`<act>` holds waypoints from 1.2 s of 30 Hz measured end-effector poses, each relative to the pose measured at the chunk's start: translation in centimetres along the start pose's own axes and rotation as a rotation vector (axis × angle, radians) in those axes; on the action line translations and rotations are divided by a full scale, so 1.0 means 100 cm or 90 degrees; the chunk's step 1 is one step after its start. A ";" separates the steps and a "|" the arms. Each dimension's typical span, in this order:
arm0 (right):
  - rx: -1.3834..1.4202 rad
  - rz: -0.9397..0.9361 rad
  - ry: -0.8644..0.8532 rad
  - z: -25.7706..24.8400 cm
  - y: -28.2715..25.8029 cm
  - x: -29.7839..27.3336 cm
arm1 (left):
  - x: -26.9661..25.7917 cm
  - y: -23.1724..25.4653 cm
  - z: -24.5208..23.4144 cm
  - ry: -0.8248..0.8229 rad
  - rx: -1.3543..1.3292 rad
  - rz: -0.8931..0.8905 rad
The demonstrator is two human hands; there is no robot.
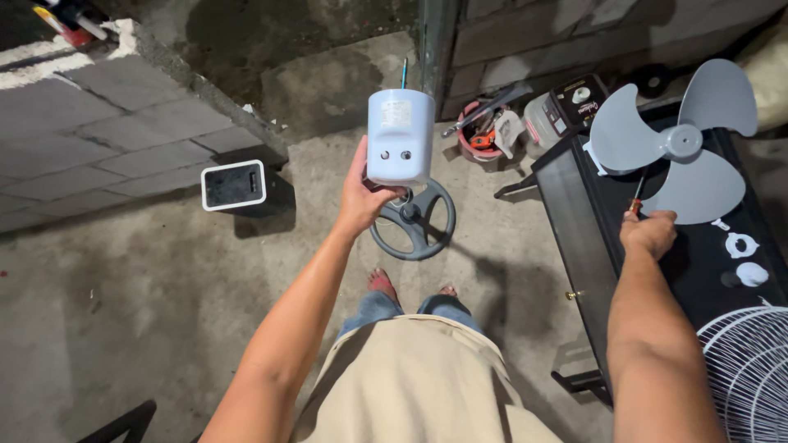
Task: The person uses a screwdriver to remove screws from the back cover of a standing fan motor housing. They rotate the fan to access different screws and continue unscrewing until the cover is removed, exposing the internal components.
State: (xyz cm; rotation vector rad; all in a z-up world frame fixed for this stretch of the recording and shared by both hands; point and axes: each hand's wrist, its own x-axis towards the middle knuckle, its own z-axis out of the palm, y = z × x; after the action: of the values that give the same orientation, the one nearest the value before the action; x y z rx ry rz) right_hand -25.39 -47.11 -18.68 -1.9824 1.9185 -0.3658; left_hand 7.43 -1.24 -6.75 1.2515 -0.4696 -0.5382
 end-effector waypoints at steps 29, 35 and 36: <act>0.602 -0.147 -0.414 0.034 -0.136 -0.439 | 0.018 0.001 -0.019 -0.118 0.092 0.063; 0.444 -0.118 -0.369 -0.003 -0.180 -0.466 | 0.018 0.010 -0.020 -0.129 0.094 0.016; 0.437 -0.123 -0.364 -0.008 -0.181 -0.468 | 0.017 0.011 -0.020 -0.128 0.096 -0.002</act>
State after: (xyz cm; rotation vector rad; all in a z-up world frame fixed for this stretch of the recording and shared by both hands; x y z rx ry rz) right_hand -11.46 -0.18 -7.42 -1.5713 1.0599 -0.3847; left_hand 10.11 -0.50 -6.14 1.3475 -0.6872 -0.6433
